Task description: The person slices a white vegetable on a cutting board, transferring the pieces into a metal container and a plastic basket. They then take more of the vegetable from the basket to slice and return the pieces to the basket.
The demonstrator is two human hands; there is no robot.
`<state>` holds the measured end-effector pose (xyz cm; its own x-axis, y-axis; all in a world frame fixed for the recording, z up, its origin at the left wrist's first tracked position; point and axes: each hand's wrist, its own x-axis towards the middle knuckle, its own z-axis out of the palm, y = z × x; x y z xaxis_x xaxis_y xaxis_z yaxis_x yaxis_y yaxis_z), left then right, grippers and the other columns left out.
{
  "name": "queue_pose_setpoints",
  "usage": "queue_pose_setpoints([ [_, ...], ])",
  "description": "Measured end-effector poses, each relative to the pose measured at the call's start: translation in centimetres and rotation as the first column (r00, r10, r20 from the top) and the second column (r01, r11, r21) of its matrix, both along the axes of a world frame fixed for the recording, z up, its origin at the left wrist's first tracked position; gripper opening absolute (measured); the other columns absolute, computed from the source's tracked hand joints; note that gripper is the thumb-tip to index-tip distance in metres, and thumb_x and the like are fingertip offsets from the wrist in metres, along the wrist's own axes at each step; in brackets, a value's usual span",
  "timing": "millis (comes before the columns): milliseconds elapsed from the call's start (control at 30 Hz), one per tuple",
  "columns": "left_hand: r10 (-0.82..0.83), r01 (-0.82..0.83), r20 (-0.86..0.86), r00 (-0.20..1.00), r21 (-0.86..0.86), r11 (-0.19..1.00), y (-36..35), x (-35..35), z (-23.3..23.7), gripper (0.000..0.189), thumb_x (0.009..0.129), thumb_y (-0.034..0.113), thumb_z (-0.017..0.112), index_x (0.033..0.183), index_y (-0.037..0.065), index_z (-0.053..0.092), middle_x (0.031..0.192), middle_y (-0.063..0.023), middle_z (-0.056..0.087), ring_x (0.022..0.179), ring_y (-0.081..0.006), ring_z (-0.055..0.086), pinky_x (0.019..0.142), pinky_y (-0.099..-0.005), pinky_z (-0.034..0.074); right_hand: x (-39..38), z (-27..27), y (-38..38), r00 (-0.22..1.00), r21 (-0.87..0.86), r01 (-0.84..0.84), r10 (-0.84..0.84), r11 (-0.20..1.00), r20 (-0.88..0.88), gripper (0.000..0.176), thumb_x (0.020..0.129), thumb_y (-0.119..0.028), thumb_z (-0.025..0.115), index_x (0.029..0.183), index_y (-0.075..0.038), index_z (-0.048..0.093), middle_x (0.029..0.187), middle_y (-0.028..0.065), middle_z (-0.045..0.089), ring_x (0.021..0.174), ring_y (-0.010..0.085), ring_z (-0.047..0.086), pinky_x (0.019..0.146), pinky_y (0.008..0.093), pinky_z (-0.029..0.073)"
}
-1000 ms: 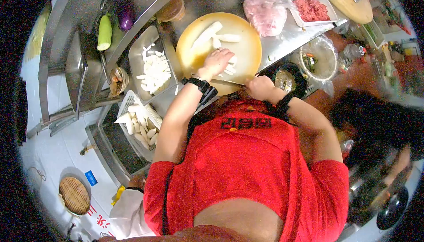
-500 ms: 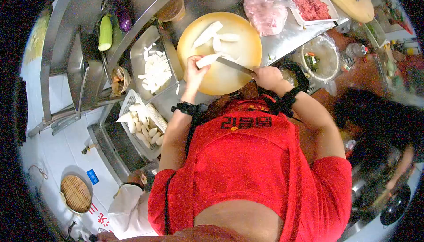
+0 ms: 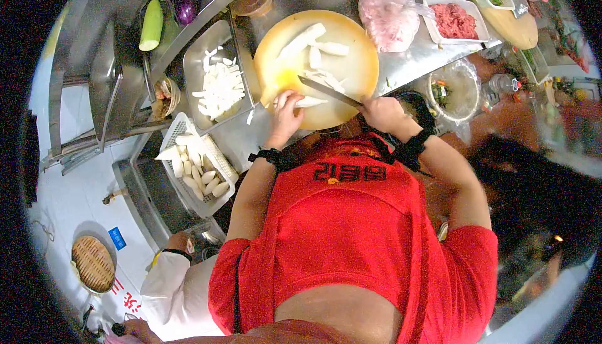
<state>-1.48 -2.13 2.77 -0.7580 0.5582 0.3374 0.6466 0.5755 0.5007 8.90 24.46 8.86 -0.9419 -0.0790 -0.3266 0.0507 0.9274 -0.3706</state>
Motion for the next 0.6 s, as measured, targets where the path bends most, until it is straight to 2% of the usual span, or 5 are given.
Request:
queue_pose_setpoints([
  [67, 0.045, -0.045, 0.009, 0.999, 0.027, 0.999, -0.4, 0.5, -0.7, 0.027, 0.071, 0.007, 0.067, 0.097, 0.007, 0.060, 0.102, -0.0096, 0.056, 0.098, -0.0300, 0.052, 0.085, -0.0386, 0.042, 0.1, -0.2, -0.8, 0.995, -0.018, -0.048, 0.046, 0.999, -0.084, 0.028, 0.088, -0.031, 0.049, 0.091, -0.004, 0.055, 0.062, 0.0191, 0.060, 0.060, 0.0367, 0.061, 0.054, 0.0470, 0.048],
  [200, 0.082, -0.089, 0.080, 0.993, 0.093, 0.992, -0.7, 1.1, -1.5, 0.023, 0.073, 0.011, 0.067, 0.095, 0.006, 0.060, 0.104, -0.0096, 0.054, 0.098, -0.0300, 0.052, 0.085, -0.0391, 0.042, -0.3, -1.8, -1.8, 0.993, 0.039, -0.053, 0.057, 0.998, -0.100, 0.026, 0.088, -0.030, 0.051, 0.087, -0.004, 0.053, 0.060, 0.0183, 0.059, 0.058, 0.0346, 0.061, 0.051, 0.0450, 0.048],
  [300, 0.092, -0.096, 0.065, 0.994, 0.061, 0.994, -0.2, 1.0, -1.5, 0.023, 0.074, 0.011, 0.067, 0.095, 0.006, 0.060, 0.104, -0.0092, 0.054, 0.097, -0.0298, 0.052, 0.085, -0.0396, 0.042, -0.6, -0.5, -1.2, 0.994, 0.055, -0.064, 0.069, 0.996, -0.089, 0.026, 0.088, -0.030, 0.051, 0.087, -0.004, 0.053, 0.060, 0.0178, 0.059, 0.057, 0.0339, 0.061, 0.050, 0.0447, 0.048],
  [400, 0.098, -0.099, 0.014, 0.995, 0.101, 0.990, 0.6, 0.9, -1.8, 0.023, 0.074, 0.010, 0.067, 0.095, 0.007, 0.059, 0.102, -0.0092, 0.054, 0.096, -0.0298, 0.052, 0.084, -0.0399, 0.042, -0.7, -0.3, -1.3, 0.998, 0.065, -0.051, 0.054, 0.997, -0.034, 0.029, 0.088, -0.031, 0.047, 0.090, -0.002, 0.054, 0.067, 0.0182, 0.062, 0.063, 0.0340, 0.063, 0.056, 0.0443, 0.050],
  [600, 0.078, -0.069, -0.084, 0.993, 0.107, 0.992, 0.7, 0.6, -1.7, 0.017, 0.076, 0.011, 0.065, 0.091, 0.007, 0.059, 0.100, -0.0077, 0.055, 0.090, -0.0283, 0.054, 0.080, -0.0398, 0.043, -1.5, 0.3, -1.7, 0.998, 0.094, -0.069, 0.070, 0.993, -0.006, 0.027, 0.088, -0.028, 0.048, 0.089, -0.002, 0.054, 0.068, 0.0177, 0.062, 0.063, 0.0335, 0.063, 0.056, 0.0442, 0.050],
])
